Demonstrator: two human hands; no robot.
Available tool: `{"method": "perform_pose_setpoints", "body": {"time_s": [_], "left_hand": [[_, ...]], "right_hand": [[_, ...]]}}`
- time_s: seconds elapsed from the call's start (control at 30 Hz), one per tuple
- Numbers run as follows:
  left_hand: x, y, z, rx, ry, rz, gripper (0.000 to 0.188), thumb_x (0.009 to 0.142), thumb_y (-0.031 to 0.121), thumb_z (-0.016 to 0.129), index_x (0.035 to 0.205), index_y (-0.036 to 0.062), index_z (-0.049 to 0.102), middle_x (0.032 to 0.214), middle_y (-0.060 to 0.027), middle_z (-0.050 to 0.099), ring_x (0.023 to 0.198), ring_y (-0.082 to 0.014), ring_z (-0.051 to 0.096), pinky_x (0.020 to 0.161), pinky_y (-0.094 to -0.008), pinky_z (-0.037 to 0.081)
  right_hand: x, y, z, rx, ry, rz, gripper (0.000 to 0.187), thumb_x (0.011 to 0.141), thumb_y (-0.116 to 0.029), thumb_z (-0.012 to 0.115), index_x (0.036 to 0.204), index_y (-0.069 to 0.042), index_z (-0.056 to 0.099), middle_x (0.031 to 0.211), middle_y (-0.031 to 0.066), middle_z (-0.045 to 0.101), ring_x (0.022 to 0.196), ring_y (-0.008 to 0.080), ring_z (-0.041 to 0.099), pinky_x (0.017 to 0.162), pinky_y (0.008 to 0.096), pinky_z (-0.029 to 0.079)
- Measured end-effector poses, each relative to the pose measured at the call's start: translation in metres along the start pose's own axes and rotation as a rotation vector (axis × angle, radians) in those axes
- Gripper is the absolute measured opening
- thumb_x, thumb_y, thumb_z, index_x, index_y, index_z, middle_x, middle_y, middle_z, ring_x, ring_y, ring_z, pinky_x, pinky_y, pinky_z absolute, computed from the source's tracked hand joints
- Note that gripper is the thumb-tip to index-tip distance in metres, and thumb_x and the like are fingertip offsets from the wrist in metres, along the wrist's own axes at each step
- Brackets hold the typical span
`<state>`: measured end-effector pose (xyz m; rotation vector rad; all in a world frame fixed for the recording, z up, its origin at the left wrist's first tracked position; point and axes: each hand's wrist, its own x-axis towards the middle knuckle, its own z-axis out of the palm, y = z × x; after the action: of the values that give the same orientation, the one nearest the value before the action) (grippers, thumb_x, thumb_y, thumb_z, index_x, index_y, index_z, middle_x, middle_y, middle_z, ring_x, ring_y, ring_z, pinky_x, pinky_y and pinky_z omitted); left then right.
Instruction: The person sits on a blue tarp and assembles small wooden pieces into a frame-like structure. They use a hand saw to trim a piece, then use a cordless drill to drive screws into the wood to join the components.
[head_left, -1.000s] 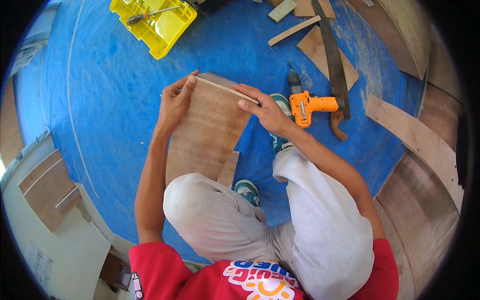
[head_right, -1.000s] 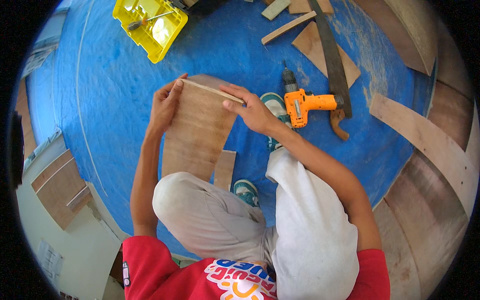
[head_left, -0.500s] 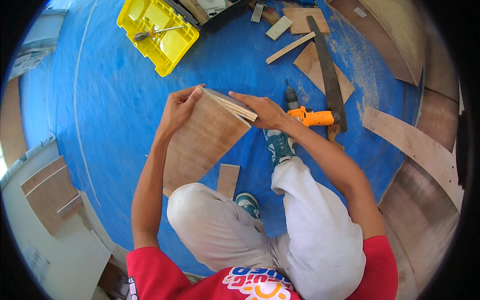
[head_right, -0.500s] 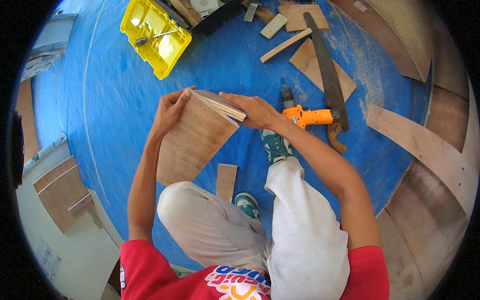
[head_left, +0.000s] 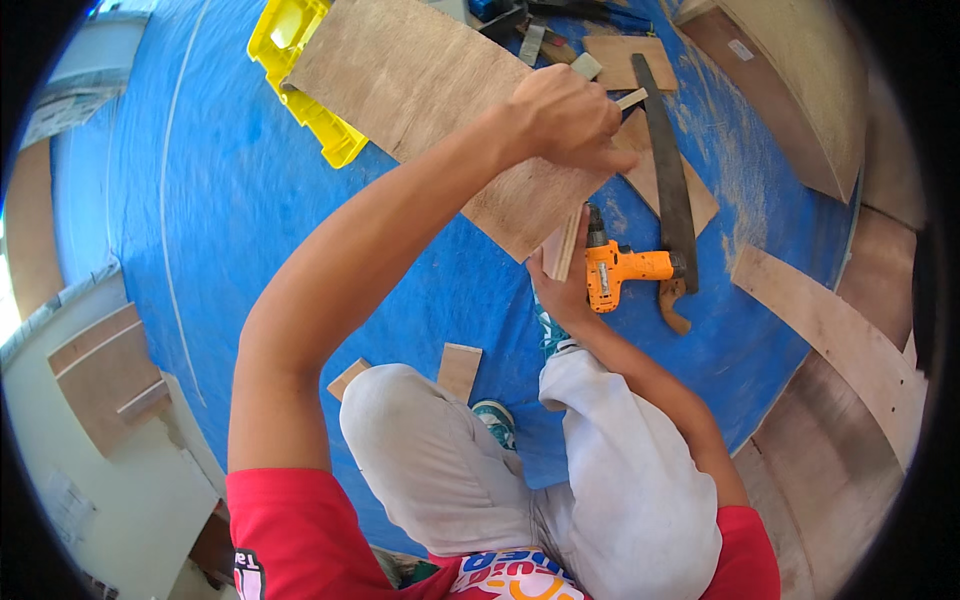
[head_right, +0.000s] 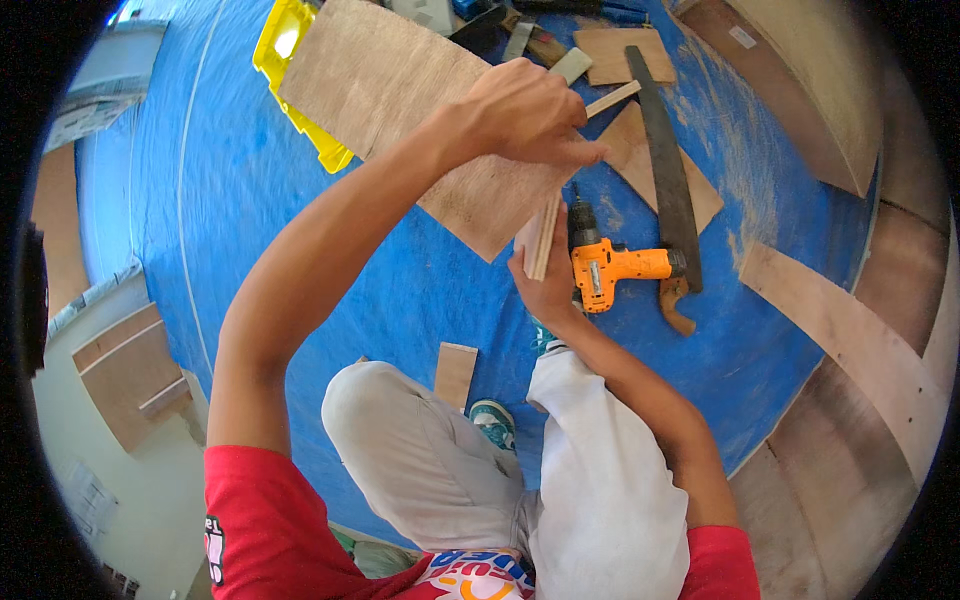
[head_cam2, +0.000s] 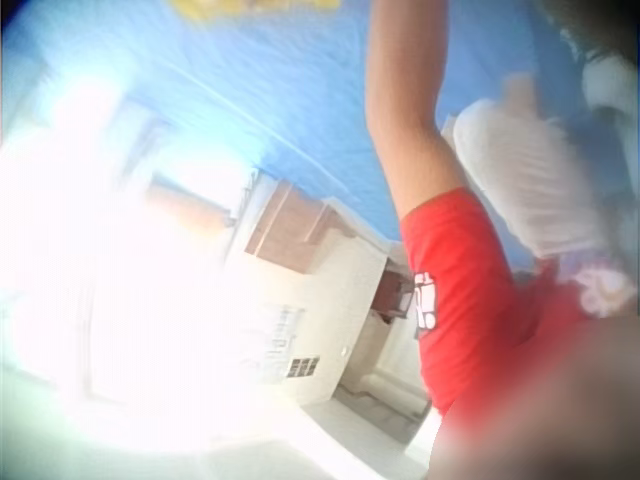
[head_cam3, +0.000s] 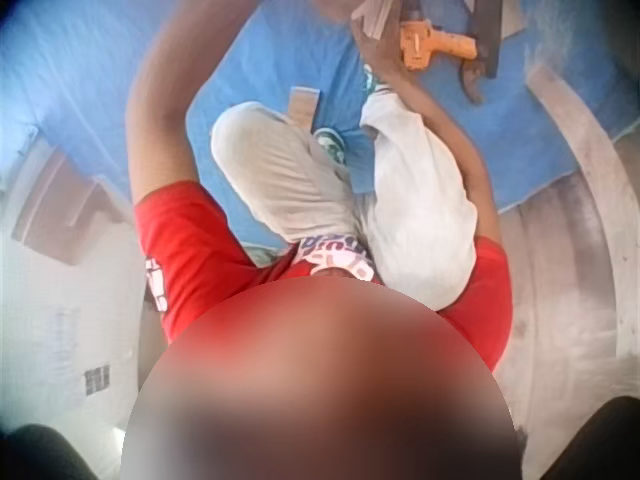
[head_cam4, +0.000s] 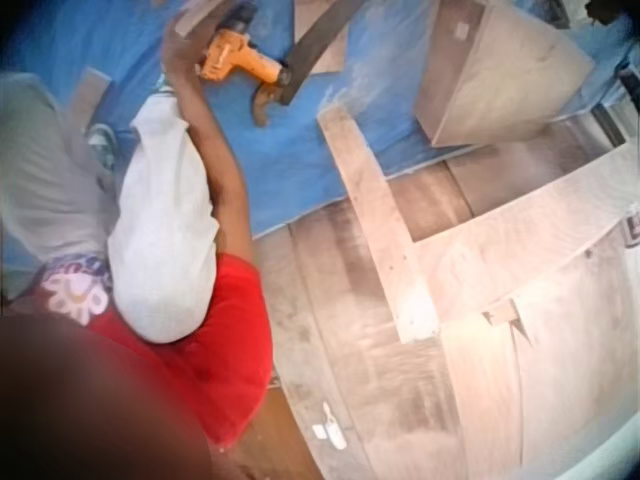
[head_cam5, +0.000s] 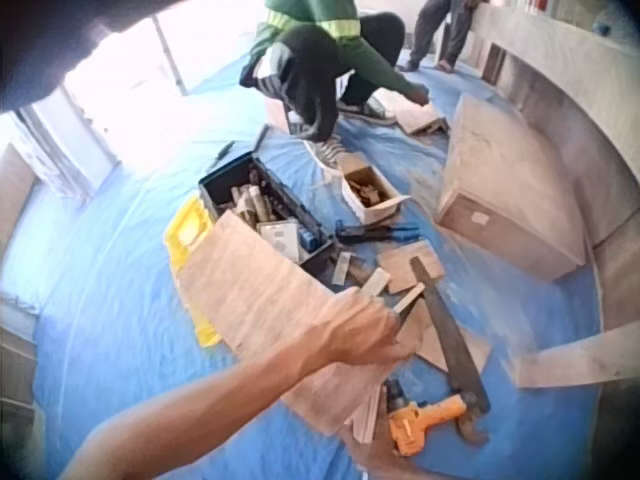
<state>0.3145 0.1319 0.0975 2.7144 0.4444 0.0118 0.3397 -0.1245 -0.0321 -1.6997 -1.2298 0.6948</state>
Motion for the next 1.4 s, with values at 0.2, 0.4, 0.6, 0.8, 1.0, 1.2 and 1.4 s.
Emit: {"method": "perform_pose_setpoints", "body": {"time_s": [0.2,0.4,0.6,0.8,1.0,1.2,1.4], "left_hand": [[0.031,-0.024,0.036,-0.013,-0.016,-0.046,0.063,0.099,0.062,0.057,0.081,0.0076,0.083,0.065,-0.0134,0.07,0.05,-0.0223,0.064,0.049,-0.0365,0.047],[0.037,-0.034,0.051,-0.052,-0.043,0.026,0.058,0.099,0.058,0.059,0.083,0.0068,0.081,0.062,-0.0122,0.066,0.05,-0.0257,0.062,0.051,-0.0399,0.047],[0.031,-0.031,0.051,0.052,0.036,0.042,0.054,0.099,0.057,0.058,0.094,0.0085,0.08,0.09,-0.0115,0.068,0.087,-0.0271,0.068,0.079,-0.0447,0.052],[-0.005,-0.033,0.037,0.098,-0.024,-0.001,0.089,0.074,0.075,0.078,0.14,0.0182,0.063,0.121,-0.0145,0.068,0.122,-0.0359,0.062,0.112,-0.0558,0.037],[-0.007,-0.04,0.031,0.078,0.084,0.025,0.089,0.071,0.068,0.082,0.132,0.0061,0.065,0.11,-0.0155,0.07,0.111,-0.0362,0.064,0.1,-0.0461,0.044],[-0.003,-0.039,0.034,0.02,-0.054,-0.034,0.086,0.071,0.071,0.079,0.133,0.0127,0.067,0.113,-0.0137,0.07,0.118,-0.0341,0.063,0.108,-0.0492,0.041],[-0.003,-0.034,0.035,0.036,-0.026,0.026,0.083,0.073,0.063,0.077,0.141,0.0176,0.061,0.125,-0.0137,0.066,0.128,-0.0352,0.057,0.121,-0.0571,0.027]], "right_hand": [[0.031,0.007,0.036,-0.064,0.026,0.049,0.101,0.09,-0.016,0.075,0.16,0.008,0.007,0.161,0.0339,0.029,0.149,0.049,0.034,0.116,0.0459,0.042],[0.029,0.01,0.041,-0.123,0.04,0.114,0.105,0.091,-0.021,0.075,0.16,0.009,0.001,0.162,0.0397,0.016,0.147,0.0532,0.031,0.114,0.0496,0.043],[0.04,0.013,0.03,0.044,-0.056,0.254,0.102,0.092,-0.021,0.071,0.16,0.008,0.001,0.163,0.0401,0.015,0.143,0.0552,0.036,0.113,0.0506,0.044],[0.037,0.016,0.036,0.078,-0.152,0.354,0.094,0.095,-0.021,0.065,0.161,0.007,0.004,0.164,0.0379,0.017,0.141,0.0549,0.039,0.112,0.0518,0.044],[0.05,0.022,0.05,0.066,0.14,0.152,0.096,0.094,-0.021,0.068,0.161,0.005,0.005,0.165,0.0358,0.015,0.15,0.0518,0.027,0.119,0.0497,0.037],[0.063,0.02,0.061,0.13,0.197,0.145,0.102,0.093,-0.026,0.072,0.161,0.006,0.003,0.164,0.0348,0.014,0.153,0.0523,0.018,0.126,0.0506,0.025],[0.069,0.02,0.059,0.063,0.131,0.192,0.104,0.093,-0.027,0.071,0.16,0.008,0.0,0.165,0.0351,0.01,0.154,0.0532,0.013,0.128,0.0527,0.019]]}}
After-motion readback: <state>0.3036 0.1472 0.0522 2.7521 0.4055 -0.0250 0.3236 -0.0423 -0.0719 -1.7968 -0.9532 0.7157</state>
